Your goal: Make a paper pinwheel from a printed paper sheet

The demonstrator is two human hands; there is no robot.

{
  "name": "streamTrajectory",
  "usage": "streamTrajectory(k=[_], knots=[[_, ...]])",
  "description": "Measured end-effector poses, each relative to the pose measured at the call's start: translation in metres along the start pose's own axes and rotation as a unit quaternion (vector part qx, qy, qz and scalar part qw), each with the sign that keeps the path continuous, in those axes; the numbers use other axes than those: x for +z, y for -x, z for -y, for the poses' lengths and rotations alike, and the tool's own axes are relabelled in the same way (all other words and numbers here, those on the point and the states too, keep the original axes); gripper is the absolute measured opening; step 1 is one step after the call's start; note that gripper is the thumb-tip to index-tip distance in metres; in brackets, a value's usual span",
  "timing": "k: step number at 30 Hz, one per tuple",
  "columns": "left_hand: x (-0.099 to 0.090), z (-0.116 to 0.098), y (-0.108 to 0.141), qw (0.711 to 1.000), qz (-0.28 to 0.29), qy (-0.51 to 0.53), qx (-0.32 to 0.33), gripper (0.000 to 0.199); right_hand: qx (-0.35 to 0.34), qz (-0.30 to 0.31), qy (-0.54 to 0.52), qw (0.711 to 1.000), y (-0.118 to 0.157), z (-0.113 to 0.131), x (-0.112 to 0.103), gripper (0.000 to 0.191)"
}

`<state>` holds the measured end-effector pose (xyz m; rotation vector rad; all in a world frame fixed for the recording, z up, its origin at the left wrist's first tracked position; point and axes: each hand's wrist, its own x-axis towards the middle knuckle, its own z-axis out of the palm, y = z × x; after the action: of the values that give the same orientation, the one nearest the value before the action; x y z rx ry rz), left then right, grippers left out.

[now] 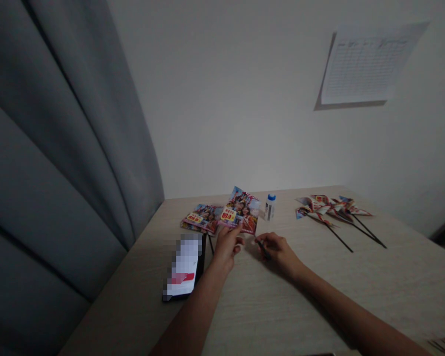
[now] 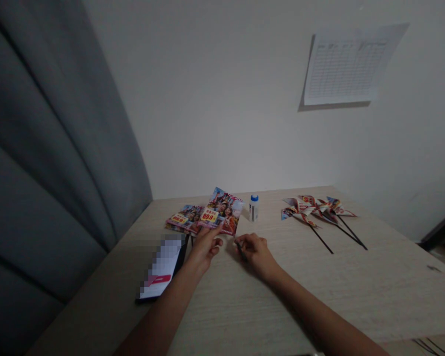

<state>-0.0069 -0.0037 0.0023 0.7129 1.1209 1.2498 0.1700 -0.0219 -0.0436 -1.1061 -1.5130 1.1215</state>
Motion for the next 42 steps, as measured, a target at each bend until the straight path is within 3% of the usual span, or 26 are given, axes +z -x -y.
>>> streamTrajectory(k=[9, 14, 24, 42], knots=[[-0.001, 0.004, -0.007, 0.999, -0.036, 0.003, 0.024, 0.042, -0.013, -0.004, 0.016, 1.000, 0.001, -0.007, 0.000, 0.029], [-0.002, 0.006, -0.009, 0.999, -0.035, 0.007, 0.038, 0.045, 0.027, 0.025, -0.060, 0.998, 0.000, -0.009, 0.004, 0.037], [-0.003, 0.008, -0.011, 0.999, -0.026, 0.009, 0.044, 0.054, 0.060, 0.061, -0.178, 0.980, 0.001, 0.011, 0.007, 0.049], [-0.001, 0.009, -0.008, 0.999, -0.013, 0.005, 0.041, 0.058, 0.065, 0.068, -0.178, 0.980, 0.002, 0.019, 0.009, 0.052]])
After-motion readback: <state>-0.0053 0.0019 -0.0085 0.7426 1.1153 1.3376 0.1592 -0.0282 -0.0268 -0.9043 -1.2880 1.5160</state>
